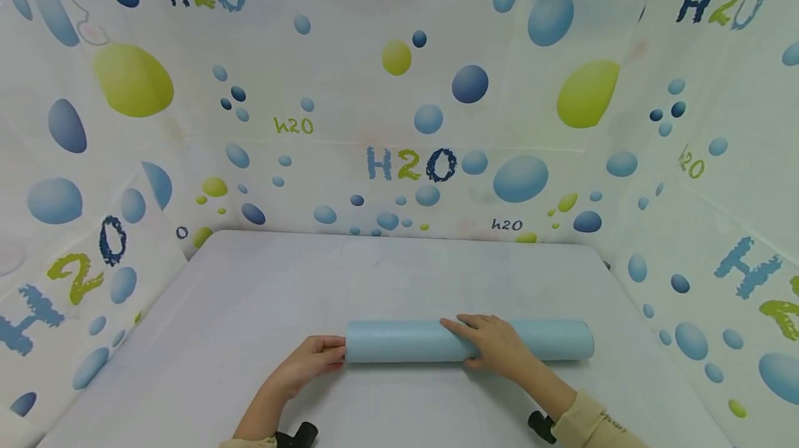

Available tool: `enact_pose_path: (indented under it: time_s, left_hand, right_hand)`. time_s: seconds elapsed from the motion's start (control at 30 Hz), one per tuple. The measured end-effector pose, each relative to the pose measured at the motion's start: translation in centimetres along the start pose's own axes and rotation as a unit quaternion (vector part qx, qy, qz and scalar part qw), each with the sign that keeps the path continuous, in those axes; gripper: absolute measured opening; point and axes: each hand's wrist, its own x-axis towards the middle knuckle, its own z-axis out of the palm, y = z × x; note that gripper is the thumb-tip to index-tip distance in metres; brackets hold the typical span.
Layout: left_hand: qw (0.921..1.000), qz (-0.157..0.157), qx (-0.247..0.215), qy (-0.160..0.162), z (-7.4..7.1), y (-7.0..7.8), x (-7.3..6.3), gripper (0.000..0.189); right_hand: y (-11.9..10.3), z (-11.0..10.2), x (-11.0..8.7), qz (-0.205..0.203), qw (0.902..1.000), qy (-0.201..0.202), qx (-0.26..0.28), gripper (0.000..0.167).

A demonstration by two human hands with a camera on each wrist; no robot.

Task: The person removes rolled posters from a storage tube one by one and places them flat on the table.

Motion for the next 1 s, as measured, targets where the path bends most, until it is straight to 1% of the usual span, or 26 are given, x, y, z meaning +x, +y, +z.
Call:
enact_pose_path:
  time_s: [0.27,0.4,0.73,1.0]
  left_hand:
    - [1.0,0.0,0.002,0.002,-0.14,-0.34,0.08,0.038]
    - [0.9999,0.008,0.007,0.008,-0.19,-0.33,0.08,0.037]
    - [0.9985,0.02,0.036,0.036,0.21,0.21,-0.26,0.032]
    - [0.9962,0.006,0.055,0.067,0.15,0.28,-0.39,0.032]
  right_hand:
    - [-0.05,0.09,0.0,-0.002,0.9999,0.006,-0.008,0.084]
    - [-0.11,-0.07,0.02,-0.001,1.0,0.005,-0.005,0.084]
    - [-0.2,-0.28,-0.07,0.003,1.0,0.0,0.005,0.084]
    - [-0.27,-0.57,-0.06,0.004,1.0,-0.005,0.006,0.083]
